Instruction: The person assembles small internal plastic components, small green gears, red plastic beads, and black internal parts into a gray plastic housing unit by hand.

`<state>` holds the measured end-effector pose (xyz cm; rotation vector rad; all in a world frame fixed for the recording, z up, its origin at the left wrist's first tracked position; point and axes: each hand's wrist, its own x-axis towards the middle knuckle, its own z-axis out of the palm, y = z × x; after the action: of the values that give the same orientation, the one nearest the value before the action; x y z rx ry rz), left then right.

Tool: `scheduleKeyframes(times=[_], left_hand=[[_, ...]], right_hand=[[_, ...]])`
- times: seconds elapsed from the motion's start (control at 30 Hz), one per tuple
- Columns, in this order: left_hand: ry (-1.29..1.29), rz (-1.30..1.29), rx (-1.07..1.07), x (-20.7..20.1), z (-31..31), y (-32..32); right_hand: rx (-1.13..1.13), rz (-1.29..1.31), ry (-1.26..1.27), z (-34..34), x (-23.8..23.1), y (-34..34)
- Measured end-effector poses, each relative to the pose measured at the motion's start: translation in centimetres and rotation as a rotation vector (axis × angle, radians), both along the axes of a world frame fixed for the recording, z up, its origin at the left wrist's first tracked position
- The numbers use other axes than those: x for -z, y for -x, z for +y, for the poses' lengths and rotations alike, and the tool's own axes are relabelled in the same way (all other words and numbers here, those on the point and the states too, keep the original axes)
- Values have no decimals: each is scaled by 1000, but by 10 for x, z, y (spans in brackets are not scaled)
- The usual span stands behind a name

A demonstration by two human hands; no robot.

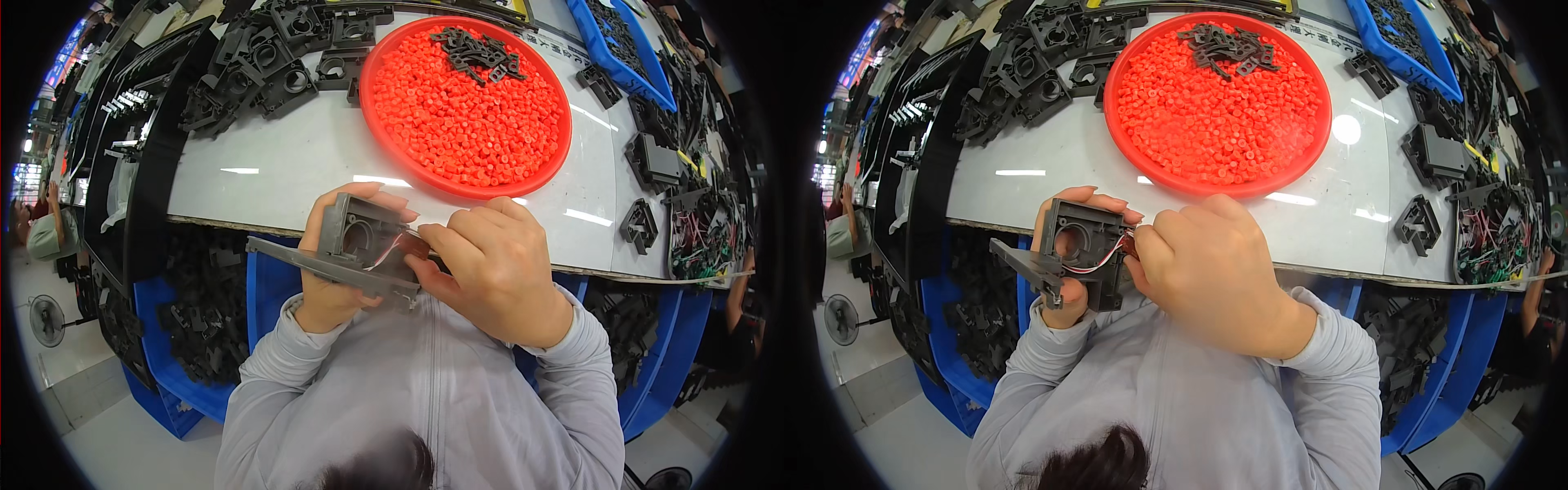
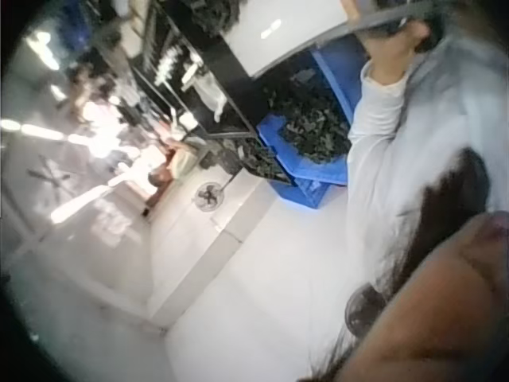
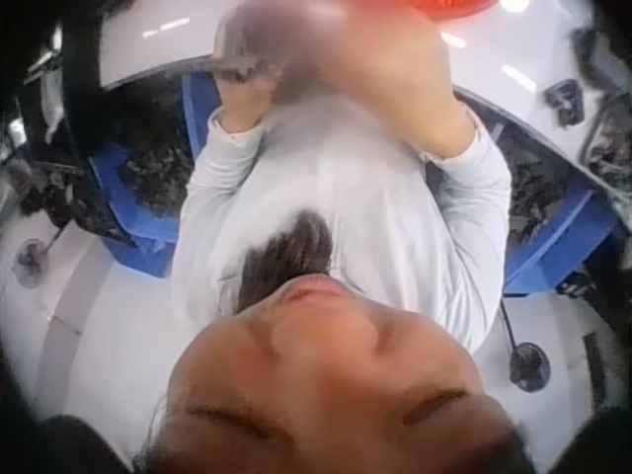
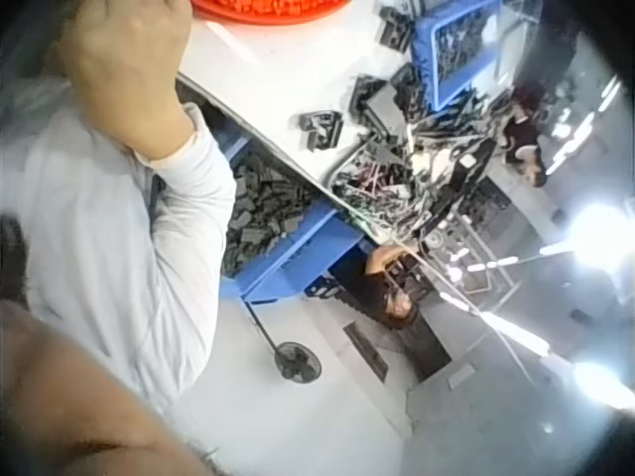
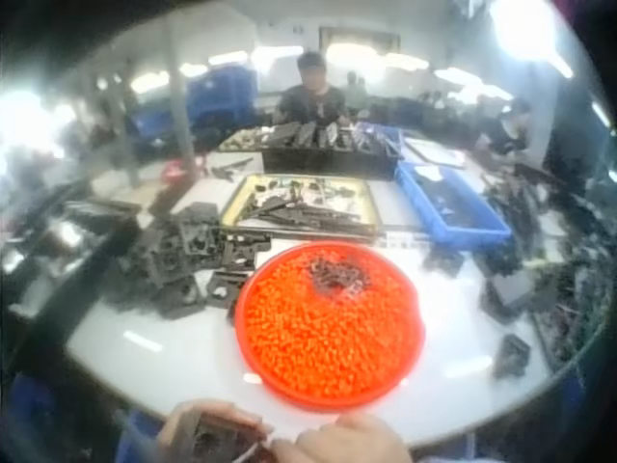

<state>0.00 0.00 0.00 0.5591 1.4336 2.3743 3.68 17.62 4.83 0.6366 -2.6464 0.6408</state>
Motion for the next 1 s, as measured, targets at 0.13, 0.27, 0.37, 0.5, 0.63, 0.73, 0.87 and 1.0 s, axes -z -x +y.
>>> scheduleKeyframes(times=[0.13, 0.27, 0.37, 0.5, 0.63, 0.73, 0.87, 1.0], left_hand=[[-1, -62, -16, -3, 2, -1], [16, -57, -27, -3, 2, -3], [31, -3, -13, -1, 1, -1], [10, 0, 2, -1, 3, -1], [-54, 42, -20, 2, 5, -1], [-50, 81, -19, 2, 7, -2], [-47, 155, -47, 3, 9, -5], [20, 233, -56, 3, 8, -4]], right_hand=[[-10, 5, -2, -1, -2, 2], [-41, -58, 24, 2, -4, 5], [-37, -45, 81, 2, -2, 6], [-36, -54, 120, 2, -2, 10], [-62, -113, 141, 4, -6, 11], [-81, -109, 129, 5, -7, 11], [-105, -83, 143, 5, -4, 10], [-101, -68, 151, 6, -2, 9]])
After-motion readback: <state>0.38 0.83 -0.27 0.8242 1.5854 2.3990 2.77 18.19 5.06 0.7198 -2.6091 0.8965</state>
